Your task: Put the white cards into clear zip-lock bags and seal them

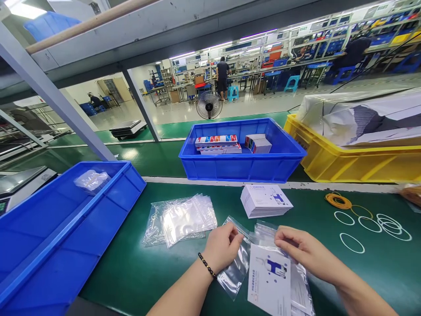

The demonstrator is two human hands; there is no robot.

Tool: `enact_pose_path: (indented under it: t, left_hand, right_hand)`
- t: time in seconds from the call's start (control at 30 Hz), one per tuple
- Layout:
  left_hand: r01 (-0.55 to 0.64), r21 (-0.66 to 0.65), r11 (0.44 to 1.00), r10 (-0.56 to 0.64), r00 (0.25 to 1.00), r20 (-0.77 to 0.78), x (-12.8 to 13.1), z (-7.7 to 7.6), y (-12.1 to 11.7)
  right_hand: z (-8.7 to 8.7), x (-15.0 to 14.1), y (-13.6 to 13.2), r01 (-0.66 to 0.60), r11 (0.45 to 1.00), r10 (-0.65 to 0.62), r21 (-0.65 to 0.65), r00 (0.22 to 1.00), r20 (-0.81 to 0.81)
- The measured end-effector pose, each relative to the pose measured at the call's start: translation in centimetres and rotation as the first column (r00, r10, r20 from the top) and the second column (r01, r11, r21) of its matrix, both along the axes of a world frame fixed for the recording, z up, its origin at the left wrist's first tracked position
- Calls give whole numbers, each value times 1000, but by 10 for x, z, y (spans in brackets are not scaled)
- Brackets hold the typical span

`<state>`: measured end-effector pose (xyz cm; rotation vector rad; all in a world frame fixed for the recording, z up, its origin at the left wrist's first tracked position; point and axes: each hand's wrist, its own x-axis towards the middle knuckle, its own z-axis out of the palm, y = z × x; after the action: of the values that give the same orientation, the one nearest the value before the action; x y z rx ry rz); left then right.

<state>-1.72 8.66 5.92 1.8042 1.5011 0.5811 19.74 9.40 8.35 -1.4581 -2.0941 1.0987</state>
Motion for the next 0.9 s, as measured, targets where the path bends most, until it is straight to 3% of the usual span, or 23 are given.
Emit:
enact_pose_path:
  t: [0.07,0.17,0.33,0.4,0.47,0.57,0.63,0.7,0.77,0.9]
  left_hand:
    - [62,-36,997,-70,957,-281,2,1,-1]
    - [136,-92,986,-164,865,-474,4,0,-4]
    - [181,-114,977,-214,846,-488,2,0,-4]
    - [188,-107,976,-216,853,-475,1,2,-4]
    - [195,-86,977,-212,864,-456,0,5,-3]
    - [218,-30,976,-212,893,-397,-1,9,-4]
    - [240,1,971,-228,921,-315,-1,9,-4]
    - [238,8,971,-232,953,-193,0,8,-5]
    - [194,-36,980,-195,981,-20,1,6,-5]
    - [49,-169,984,12,940,341,8,0,-4]
  right_hand:
    - [0,8,5,46,999,-46,6,997,55]
    - [-7,15,11,132,987,-145,97,977,153]
    - [-18,14,16,236,892,-336,385,916,217]
    - [-19,8,12,250,875,-346,414,922,174]
    - [-19,-3,7,230,907,-282,354,954,102]
    - [-22,-24,-3,114,981,-115,159,993,-5]
    - [-27,-36,-8,42,995,-41,86,999,-5]
    - [-35,-43,-11,4,989,-10,147,999,37]
    - [-44,-46,-13,-33,953,10,302,997,77]
    - [-56,-47,-16,-144,845,79,515,986,146]
